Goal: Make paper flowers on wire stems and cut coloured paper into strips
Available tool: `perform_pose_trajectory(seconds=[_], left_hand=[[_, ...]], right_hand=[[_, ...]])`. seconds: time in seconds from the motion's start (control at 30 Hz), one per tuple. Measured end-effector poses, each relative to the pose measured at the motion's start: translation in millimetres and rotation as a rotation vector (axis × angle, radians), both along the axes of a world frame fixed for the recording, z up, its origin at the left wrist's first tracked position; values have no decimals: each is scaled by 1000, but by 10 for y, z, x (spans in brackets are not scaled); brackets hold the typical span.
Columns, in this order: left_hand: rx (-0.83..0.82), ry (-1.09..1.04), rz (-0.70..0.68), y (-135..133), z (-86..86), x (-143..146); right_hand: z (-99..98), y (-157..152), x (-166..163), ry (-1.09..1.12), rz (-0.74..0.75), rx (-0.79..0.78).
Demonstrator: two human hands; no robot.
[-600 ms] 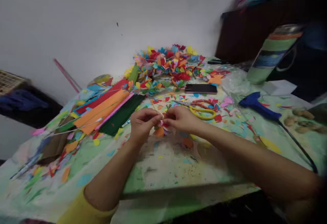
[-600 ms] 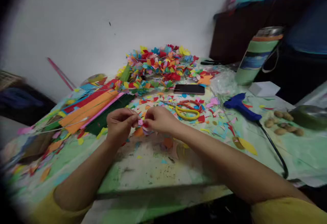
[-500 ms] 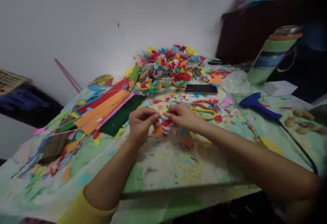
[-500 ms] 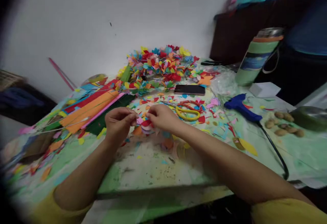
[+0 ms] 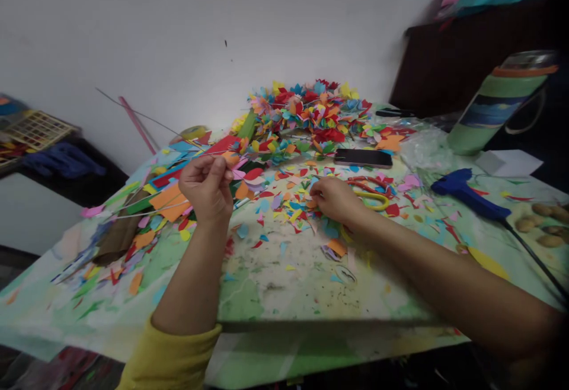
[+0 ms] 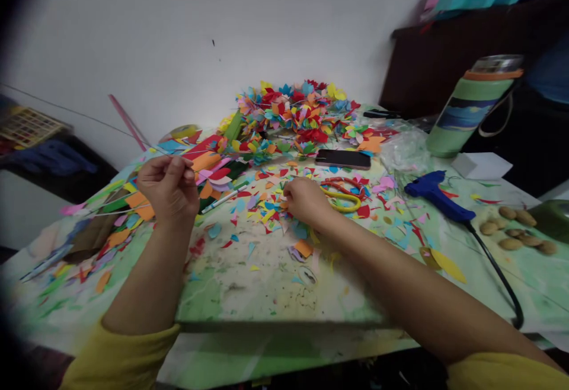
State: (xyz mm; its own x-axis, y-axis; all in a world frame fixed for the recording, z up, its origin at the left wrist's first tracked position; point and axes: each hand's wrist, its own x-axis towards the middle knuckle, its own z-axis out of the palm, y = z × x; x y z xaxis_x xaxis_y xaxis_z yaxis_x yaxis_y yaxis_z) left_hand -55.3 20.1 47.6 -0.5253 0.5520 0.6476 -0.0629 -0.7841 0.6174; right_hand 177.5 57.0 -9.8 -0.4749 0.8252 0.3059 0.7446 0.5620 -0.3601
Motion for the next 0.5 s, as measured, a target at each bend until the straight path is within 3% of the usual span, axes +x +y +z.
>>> perform_pose_trajectory(seconds=[0.2,0.5], left_hand=[[-28,-20,41,19,-6,9],[-37,-54,9,26,-5,-37]], right_hand=[[87,-39,-500,-65,166,67],[7,117,-1209,-140,71,-53]])
